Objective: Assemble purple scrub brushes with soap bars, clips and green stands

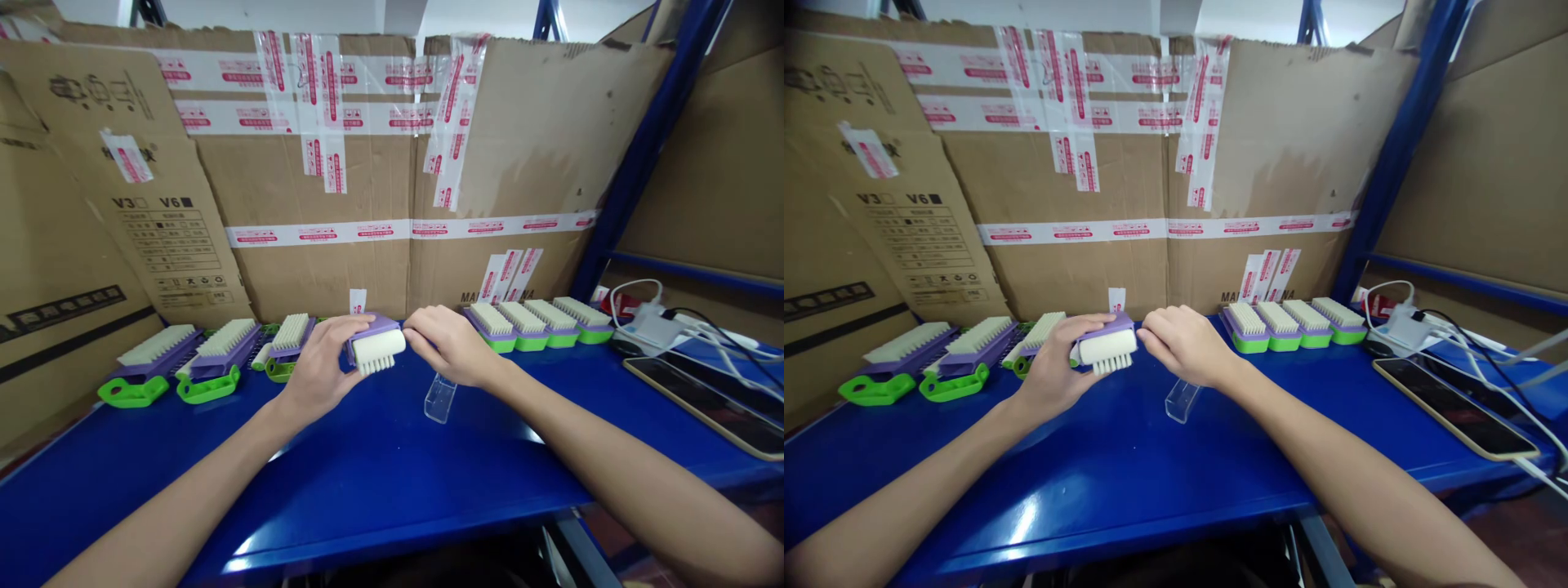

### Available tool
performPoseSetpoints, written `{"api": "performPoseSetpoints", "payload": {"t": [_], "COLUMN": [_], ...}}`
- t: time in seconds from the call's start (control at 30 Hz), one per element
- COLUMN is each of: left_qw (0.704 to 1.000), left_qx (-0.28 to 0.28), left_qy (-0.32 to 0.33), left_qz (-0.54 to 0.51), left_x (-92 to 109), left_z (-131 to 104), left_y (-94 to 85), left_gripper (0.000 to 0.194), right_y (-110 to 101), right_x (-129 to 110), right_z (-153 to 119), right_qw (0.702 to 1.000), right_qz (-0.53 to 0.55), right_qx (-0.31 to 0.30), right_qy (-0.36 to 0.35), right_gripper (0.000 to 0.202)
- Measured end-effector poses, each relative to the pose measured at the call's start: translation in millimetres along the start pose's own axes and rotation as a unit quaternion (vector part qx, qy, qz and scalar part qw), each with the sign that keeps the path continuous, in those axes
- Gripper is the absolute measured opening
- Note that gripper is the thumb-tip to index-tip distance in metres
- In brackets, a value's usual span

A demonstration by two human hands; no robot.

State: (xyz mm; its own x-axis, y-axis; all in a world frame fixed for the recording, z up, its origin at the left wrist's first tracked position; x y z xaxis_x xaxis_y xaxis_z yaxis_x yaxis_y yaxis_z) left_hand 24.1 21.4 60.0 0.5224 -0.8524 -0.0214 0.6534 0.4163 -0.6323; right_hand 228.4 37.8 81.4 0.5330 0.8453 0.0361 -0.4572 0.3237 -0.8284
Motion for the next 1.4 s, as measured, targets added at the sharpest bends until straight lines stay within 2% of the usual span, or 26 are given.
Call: {"api": "performPoseSetpoints", "payload": {"t": [0.13,0.23,0.5,0.83,1.13,1.4], "left_qw": [0.991,0.979,0.962,0.96,0.938,0.926], "left_qx": [0.045,0.055,0.012,-0.057,-0.089,-0.091], "left_qy": [-0.125,-0.193,-0.255,-0.259,-0.282,-0.287], "left_qz": [-0.017,-0.025,-0.097,-0.089,-0.18,-0.226], "left_x": [-12.6,-18.0,-22.8,-21.7,-25.3,-29.6], "left_z": [-5.1,-9.2,-9.9,-7.2,-9.4,-11.1], "left_y": [-0.9,0.2,6.7,11.9,20.7,28.5], "left_gripper": [0.075,0.079,0.078,0.076,0.07,0.064], "right_y": [23.7,36.0,42.7,41.0,41.1,47.6], "right_x": [12.8,17.1,10.3,10.5,16.3,22.8], "right_z": [-1.7,-5.8,-4.0,-5.5,-4.7,-9.9], "right_qw": [0.982,0.965,0.973,0.974,0.966,0.956], "right_qz": [-0.007,0.0,0.015,-0.058,-0.118,-0.099], "right_qx": [-0.18,-0.245,-0.223,-0.211,-0.223,-0.266], "right_qy": [0.056,0.092,0.065,0.055,0.05,0.075], "right_gripper": [0.035,0.033,0.032,0.032,0.028,0.052]}}
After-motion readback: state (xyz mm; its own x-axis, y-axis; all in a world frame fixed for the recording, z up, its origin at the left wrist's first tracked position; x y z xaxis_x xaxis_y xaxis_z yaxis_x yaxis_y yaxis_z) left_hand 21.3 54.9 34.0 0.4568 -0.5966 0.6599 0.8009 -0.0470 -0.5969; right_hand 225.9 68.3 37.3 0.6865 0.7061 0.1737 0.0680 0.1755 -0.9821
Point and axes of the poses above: each hand's wrist, its own z-axis towards the middle knuckle, its own y-axis out of the palm, x = y × z, the point moved 6 cm from there along z, towards the middle knuckle, and after that the axes turned 9 degrees about -x, right-handed, at the moved point
